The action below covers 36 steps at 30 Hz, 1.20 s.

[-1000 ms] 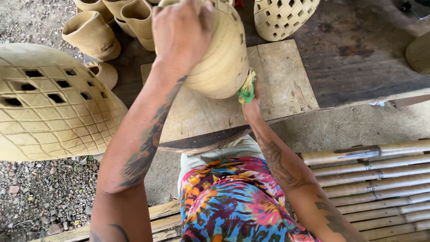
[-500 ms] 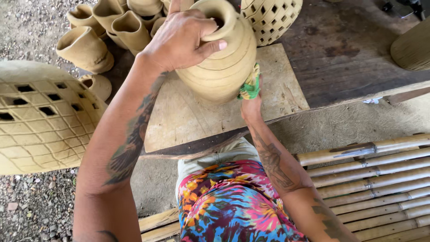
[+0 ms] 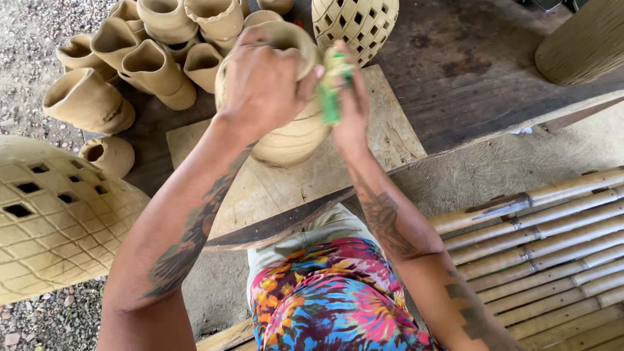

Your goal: The person wipes a ceramic vase using a cloth, cleaning the exterior and the base, and then uses the cloth to wipe the surface of a wooden board.

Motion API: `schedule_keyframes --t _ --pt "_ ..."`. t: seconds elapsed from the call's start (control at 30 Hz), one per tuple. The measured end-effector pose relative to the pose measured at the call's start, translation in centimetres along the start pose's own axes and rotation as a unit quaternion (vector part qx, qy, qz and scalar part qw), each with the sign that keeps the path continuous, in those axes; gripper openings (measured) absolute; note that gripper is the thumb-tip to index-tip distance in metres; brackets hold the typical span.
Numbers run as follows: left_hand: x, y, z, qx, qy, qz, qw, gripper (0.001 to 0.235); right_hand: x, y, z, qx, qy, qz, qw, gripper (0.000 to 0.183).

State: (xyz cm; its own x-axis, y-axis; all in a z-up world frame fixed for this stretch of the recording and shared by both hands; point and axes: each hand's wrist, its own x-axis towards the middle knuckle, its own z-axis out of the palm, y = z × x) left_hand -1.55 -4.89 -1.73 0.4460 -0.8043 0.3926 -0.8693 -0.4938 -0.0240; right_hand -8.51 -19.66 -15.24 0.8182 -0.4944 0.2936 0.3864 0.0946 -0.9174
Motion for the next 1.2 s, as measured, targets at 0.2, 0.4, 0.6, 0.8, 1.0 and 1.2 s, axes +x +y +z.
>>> schedule_keyframes --t 0.2,0.4,0.6,0.8,1.0,1.2 --pt "-1.9 -0.7 0.0 0.023 0.114 -0.027 0.993 0.054 -3.4 1.7 3.6 -0.253 0.057 -0.352 0.899 0.049" --pt "-2.8 -3.4 -1.7 -0.095 0.030 0.036 0.994 0.058 -1.3 6.7 0.2 -0.241 0.026 -0.164 0.956 0.046" --pt "-4.8 -4.9 -1.0 -0.061 0.169 0.014 0.984 0.057 -1.5 1.1 4.4 -0.015 -0.068 -0.163 0.984 0.054" --pt "-5.7 -7.2 -1.5 -0.091 0.189 -0.037 0.977 0.058 -5.0 2.8 7.5 -0.272 0.005 -0.443 0.855 0.048" --pt "-5.2 -5.9 -1.1 -0.066 0.210 -0.024 0.975 0.054 -2.1 7.0 4.7 0.067 0.056 -0.007 0.996 0.051" --pt "-4.8 -6.1 -0.2 -0.042 0.234 -0.018 0.971 0.055 -1.0 3.4 4.7 -0.214 -0.065 -0.230 0.947 0.048"
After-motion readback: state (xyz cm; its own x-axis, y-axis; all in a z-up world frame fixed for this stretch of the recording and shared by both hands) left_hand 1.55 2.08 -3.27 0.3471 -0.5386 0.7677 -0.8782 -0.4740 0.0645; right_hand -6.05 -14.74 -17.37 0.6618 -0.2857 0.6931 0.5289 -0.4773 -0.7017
